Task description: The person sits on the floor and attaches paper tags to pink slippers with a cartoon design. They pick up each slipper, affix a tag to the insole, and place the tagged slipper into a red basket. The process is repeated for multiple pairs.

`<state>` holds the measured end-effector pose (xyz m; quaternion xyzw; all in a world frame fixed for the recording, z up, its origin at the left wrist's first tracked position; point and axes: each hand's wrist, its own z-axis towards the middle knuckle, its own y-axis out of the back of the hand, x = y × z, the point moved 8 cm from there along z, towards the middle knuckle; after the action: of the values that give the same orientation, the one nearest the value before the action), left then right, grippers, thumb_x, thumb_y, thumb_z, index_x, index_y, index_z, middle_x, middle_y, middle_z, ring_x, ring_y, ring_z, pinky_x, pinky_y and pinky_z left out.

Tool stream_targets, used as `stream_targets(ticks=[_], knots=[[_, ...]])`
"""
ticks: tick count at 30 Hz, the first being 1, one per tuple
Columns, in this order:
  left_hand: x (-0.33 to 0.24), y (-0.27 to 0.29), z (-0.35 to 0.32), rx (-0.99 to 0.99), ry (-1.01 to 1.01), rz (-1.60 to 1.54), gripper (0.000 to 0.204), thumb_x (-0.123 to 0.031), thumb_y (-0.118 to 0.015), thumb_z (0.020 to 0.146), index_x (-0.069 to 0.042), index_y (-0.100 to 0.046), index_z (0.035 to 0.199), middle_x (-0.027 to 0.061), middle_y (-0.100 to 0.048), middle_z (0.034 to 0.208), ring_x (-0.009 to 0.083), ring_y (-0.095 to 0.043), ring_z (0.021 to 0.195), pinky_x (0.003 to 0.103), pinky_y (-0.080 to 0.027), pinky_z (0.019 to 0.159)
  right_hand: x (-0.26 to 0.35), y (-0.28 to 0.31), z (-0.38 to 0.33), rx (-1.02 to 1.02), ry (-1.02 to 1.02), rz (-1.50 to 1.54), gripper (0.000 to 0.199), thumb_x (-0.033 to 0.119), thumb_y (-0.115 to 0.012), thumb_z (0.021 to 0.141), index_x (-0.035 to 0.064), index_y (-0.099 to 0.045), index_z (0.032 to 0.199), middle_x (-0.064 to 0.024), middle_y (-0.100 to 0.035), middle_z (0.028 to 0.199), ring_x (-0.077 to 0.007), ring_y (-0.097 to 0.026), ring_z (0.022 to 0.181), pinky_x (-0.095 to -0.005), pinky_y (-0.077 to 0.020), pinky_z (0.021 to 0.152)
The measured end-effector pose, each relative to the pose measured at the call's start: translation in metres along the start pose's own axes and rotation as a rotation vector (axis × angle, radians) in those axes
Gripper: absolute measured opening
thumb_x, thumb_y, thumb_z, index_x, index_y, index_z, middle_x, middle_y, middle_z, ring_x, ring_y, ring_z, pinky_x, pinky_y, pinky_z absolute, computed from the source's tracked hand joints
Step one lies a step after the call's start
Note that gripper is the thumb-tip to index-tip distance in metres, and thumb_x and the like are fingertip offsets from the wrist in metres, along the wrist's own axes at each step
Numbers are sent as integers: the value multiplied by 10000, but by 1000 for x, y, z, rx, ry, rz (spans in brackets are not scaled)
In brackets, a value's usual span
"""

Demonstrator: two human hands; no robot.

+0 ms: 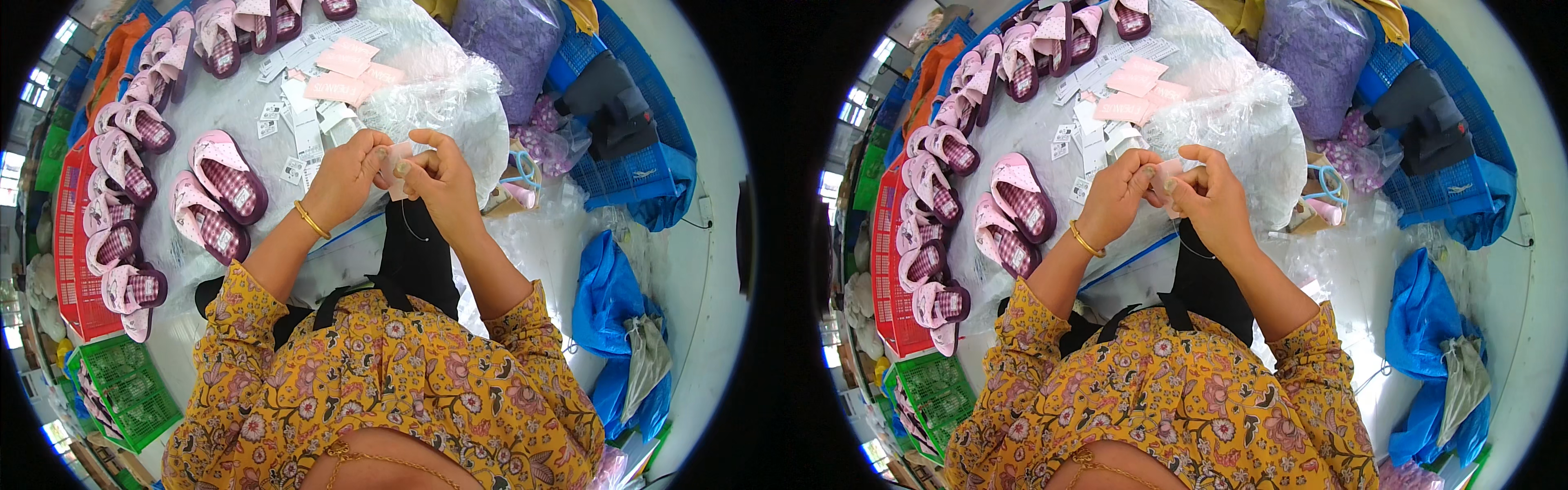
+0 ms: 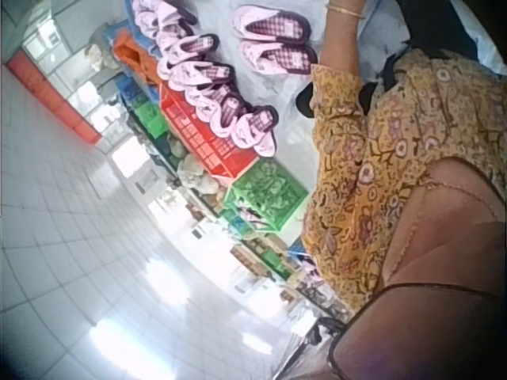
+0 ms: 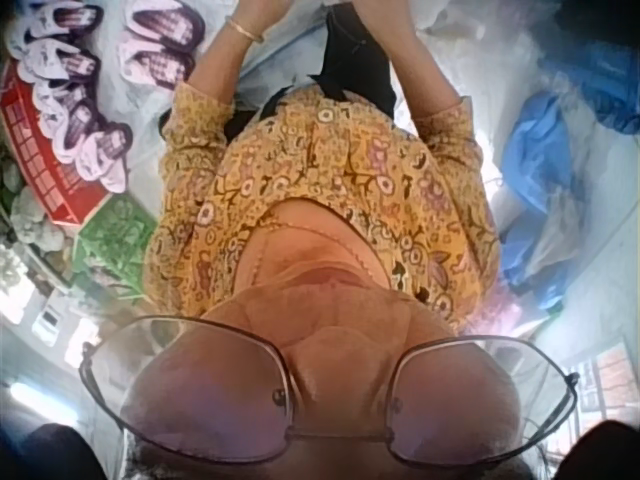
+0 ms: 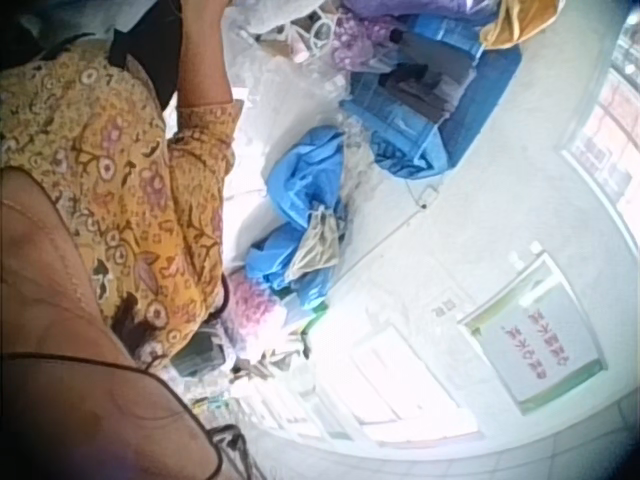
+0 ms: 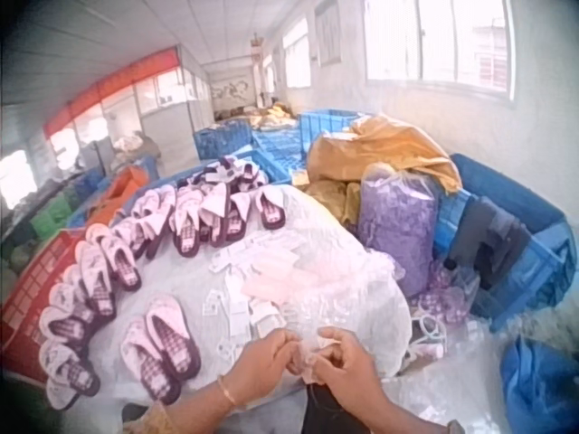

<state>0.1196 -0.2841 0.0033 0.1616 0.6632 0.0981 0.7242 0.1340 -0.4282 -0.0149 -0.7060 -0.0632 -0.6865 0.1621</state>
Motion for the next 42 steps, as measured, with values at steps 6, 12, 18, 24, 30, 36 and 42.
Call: stream_targets(ticks=[6, 12, 18, 24, 30, 36, 42], knots=[[-14, -6, -6, 40, -41, 90, 220, -203, -474, 1034, -22, -568, 1116, 113, -695, 849, 194, -714, 726, 294, -551, 654, -1, -1, -2, -11, -28, 14, 352, 66, -657, 908, -27, -500, 1209, -81, -672, 853, -97, -619, 733, -243, -509, 644], [-14, -5, -11, 38, -66, 175, 209, -187, -489, 1028, -32, -578, 1137, 113, -704, 883, 197, -726, 732, 282, -545, 643, -7, -1, -2, 15, -52, 60, 303, 60, -660, 900, -15, -532, 1164, -60, -667, 831, -81, -603, 705, -225, -494, 619], [-14, -6, -15, 45, -106, 255, 210, -185, -490, 1026, -43, -584, 1148, 122, -705, 898, 209, -725, 732, 292, -549, 644, -13, -3, -2, 45, -88, 112, 277, 59, -663, 896, -2, -539, 1136, -49, -660, 821, -71, -561, 649, -212, -447, 570], [-12, -6, -20, 87, -127, 171, 231, -194, -494, 1023, -33, -608, 1144, 98, -691, 942, 176, -699, 777, 280, -555, 662, -15, -5, -4, 102, -177, 246, 240, 50, -684, 877, 19, -552, 1075, -43, -646, 804, -76, -546, 624, -207, -419, 544], [13, -9, -32, 340, 245, -478, 216, -210, -526, 1008, -35, -620, 1094, 21, -635, 980, 119, -634, 825, 257, -546, 697, -20, -14, -15, 258, -284, 219, 181, 49, -705, 861, 35, -563, 973, -52, -641, 784, -80, -547, 593, -215, -413, 507], [13, -6, -42, 350, 62, -142, 140, -154, -548, 972, -35, -591, 1033, 14, -610, 950, 100, -607, 837, 250, -495, 730, -31, -22, -28, 335, -353, 126, 184, 74, -721, 855, 46, -561, 941, -55, -646, 768, -83, -561, 589, -213, -436, 518], [19, 26, -53, 48, -45, 95, 118, -134, -534, 952, -37, -575, 1005, 23, -583, 907, 98, -564, 812, 261, -464, 744, -35, -23, -45, 496, -368, -281, 317, 148, -760, 846, 20, -613, 1096, -58, -675, 820, -94, -602, 632, -233, -485, 578]])
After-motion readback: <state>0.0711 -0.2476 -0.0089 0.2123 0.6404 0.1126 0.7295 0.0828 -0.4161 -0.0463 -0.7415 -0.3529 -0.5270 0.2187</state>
